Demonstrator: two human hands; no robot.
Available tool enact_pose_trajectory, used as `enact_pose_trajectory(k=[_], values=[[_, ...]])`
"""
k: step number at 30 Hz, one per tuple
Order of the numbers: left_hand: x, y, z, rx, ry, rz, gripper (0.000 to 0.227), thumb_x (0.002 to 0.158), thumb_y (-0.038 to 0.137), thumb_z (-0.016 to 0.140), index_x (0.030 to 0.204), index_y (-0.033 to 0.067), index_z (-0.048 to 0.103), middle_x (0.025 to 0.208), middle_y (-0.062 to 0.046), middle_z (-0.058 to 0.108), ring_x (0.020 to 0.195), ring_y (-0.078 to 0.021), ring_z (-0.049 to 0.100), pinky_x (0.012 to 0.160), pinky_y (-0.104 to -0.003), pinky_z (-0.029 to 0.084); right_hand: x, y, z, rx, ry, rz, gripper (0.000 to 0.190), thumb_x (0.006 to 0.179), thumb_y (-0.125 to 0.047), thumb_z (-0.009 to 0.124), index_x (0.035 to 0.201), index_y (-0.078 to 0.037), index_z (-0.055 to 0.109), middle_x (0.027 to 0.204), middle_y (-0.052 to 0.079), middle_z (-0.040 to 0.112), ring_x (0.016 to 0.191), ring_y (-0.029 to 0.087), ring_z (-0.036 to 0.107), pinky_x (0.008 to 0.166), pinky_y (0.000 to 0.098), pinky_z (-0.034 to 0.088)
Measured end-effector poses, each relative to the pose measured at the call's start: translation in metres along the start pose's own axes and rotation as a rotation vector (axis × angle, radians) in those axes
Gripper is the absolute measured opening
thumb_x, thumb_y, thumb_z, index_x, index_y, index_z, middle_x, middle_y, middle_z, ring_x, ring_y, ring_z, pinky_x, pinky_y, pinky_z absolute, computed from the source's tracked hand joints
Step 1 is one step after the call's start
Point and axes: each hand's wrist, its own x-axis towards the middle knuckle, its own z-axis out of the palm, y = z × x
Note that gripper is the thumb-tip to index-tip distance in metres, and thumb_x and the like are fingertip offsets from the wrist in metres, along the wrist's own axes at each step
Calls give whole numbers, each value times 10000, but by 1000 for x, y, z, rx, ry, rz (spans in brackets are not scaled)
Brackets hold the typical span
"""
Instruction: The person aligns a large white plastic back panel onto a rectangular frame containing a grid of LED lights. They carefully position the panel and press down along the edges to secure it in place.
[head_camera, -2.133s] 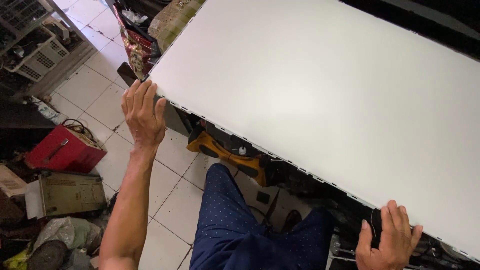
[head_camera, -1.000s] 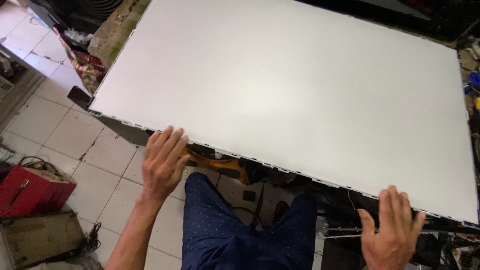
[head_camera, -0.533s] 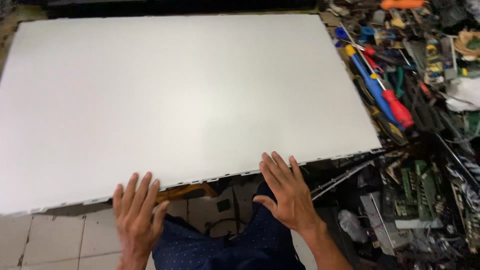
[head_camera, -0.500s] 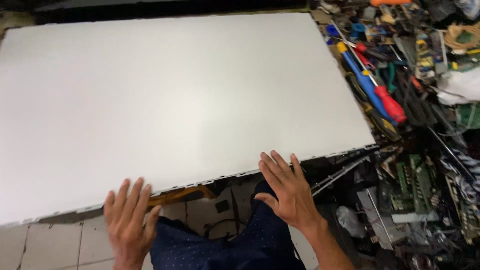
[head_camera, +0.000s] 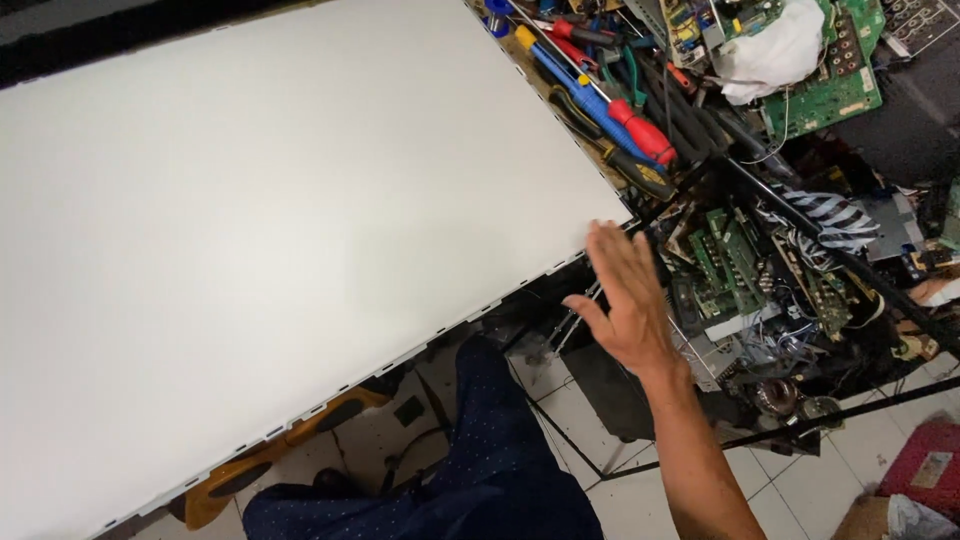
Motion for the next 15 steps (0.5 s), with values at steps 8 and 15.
enact_pose_trajectory(k=[8, 15], values=[[19, 91, -106, -430, 33, -114, 672, 1010, 397, 538, 1352, -136, 764, 1577, -348, 672, 1658, -470, 383, 1424, -554, 100, 1, -84, 29, 44, -111, -211, 872, 963, -497, 708, 1596, -51, 307, 1629, 197, 406, 1545, 419, 364, 1288, 700, 177], [42, 126, -132, -571, 175, -135, 407, 1034, 229, 724, 1328, -52, 728, 1453, -287, 684, 1471, -485, 527, 1319, -643, 192, -6, -100, 41, 10, -135, -228, 804, 964, -458, 725, 1585, -111, 350, 1603, 123, 467, 1520, 351, 429, 1273, 729, 142]])
